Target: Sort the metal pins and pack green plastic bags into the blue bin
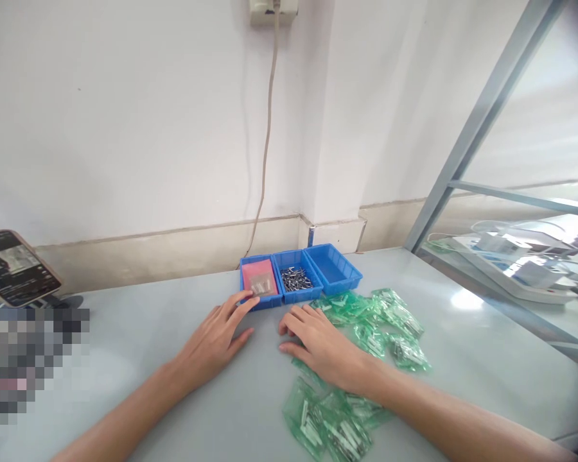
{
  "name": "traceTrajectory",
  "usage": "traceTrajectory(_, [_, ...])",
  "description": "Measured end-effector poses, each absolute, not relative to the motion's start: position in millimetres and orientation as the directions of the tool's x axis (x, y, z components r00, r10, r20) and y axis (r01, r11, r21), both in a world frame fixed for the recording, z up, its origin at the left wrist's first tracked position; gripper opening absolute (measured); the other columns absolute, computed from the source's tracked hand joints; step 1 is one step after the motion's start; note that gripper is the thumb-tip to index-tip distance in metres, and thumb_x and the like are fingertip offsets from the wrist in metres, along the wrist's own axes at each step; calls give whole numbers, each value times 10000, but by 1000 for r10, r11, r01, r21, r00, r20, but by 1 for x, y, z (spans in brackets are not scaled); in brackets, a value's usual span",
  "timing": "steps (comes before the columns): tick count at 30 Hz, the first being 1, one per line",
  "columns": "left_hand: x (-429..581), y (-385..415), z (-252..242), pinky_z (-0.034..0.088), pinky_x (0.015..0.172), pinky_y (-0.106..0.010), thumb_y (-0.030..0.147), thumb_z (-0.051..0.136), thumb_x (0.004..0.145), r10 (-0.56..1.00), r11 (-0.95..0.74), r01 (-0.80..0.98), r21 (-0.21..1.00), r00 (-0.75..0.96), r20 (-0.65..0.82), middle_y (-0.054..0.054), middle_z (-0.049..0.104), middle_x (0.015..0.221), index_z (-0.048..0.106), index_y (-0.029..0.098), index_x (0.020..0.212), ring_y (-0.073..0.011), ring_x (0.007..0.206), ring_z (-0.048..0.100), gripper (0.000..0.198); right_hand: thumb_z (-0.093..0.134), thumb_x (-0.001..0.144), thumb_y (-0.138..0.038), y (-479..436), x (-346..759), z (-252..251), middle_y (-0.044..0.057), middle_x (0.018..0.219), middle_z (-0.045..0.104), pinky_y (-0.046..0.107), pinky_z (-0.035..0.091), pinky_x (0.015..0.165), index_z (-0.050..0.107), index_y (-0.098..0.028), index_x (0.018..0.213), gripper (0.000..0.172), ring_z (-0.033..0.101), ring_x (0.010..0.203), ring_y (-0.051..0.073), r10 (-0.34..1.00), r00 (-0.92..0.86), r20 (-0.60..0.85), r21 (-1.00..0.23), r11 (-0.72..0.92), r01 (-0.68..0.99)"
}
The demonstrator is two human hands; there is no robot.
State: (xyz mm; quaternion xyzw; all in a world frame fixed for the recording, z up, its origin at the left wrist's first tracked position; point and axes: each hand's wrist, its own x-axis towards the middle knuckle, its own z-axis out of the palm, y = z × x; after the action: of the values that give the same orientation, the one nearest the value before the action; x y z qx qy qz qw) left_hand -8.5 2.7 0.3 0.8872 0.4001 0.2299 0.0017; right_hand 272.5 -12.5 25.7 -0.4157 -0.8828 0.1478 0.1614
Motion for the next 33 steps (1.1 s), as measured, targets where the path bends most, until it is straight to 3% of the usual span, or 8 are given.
traceTrajectory(6, [-8, 3, 1, 569, 1076, -471, 300, 506, 1105, 707, -677, 715, 174, 567, 423, -125, 394, 1652, 370, 304, 1614, -285, 1330, 613, 527, 674, 1053, -280, -6, 272, 23, 52, 1022, 689, 403, 430, 845, 564, -211, 962, 159, 634, 932, 264, 777, -595, 204, -175, 627, 759])
traceTrajectory(15, [-7, 4, -2, 620, 964, -459, 313, 504, 1102, 677, -666, 738, 107, 538, 502, -161, 330, 1677, 394, 267, 1597, -250, 1117, 678, 509, 575, 1113, -304, -4, 273, 17, 43, 903, 718, 383, 383, 795, 559, -204, 884, 250, 658, 826, 251, 727, -638, 253, -60, 670, 740])
traceTrajectory(18, [-5, 2, 0, 631, 913, -439, 307, 516, 1097, 649, -647, 760, 66, 504, 570, -177, 329, 1669, 417, 259, 1585, -244, 1077, 678, 500, 539, 1128, -294, -3, 274, 18, 25, 879, 702, 353, 379, 739, 550, -212, 874, 267, 642, 754, 223, 760, -600, 250, -156, 643, 750])
traceTrajectory(23, [-6, -4, 6, 609, 934, -400, 236, 566, 1077, 552, -684, 729, 36, 484, 679, -182, 493, 1519, 486, 230, 1513, -246, 1122, 671, 443, 503, 1138, -270, 0, 274, 16, -8, 894, 659, 298, 371, 667, 533, -235, 899, 243, 620, 766, 193, 837, -473, 273, -479, 545, 688])
traceTrajectory(25, [-5, -8, 6, 583, 994, -402, 195, 567, 1072, 494, -764, 645, -5, 589, 640, -154, 600, 1396, 509, 215, 1473, -251, 1170, 664, 406, 489, 1134, -241, 1, 274, 13, -16, 876, 635, 294, 389, 690, 526, -242, 900, 237, 607, 784, 192, 840, -455, 295, -551, 539, 637])
traceTrajectory(28, [0, -15, 6, 581, 950, -365, 174, 500, 1091, 447, -843, 537, -24, 726, 523, -116, 679, 1266, 557, 213, 1399, -218, 1063, 693, 316, 470, 1119, -201, 0, 273, 10, -12, 897, 620, 298, 428, 741, 541, -250, 946, 194, 602, 828, 195, 849, -420, 320, -625, 523, 580])
traceTrajectory(33, [11, -27, 8, 586, 900, -362, 179, 479, 1090, 482, -857, 515, 26, 781, 398, -106, 673, 1281, 577, 233, 1387, -212, 1007, 702, 318, 404, 1106, -157, -1, 272, 11, 33, 1090, 613, 317, 495, 856, 589, -259, 1106, 211, 624, 941, 193, 848, -404, 343, -703, 517, 489])
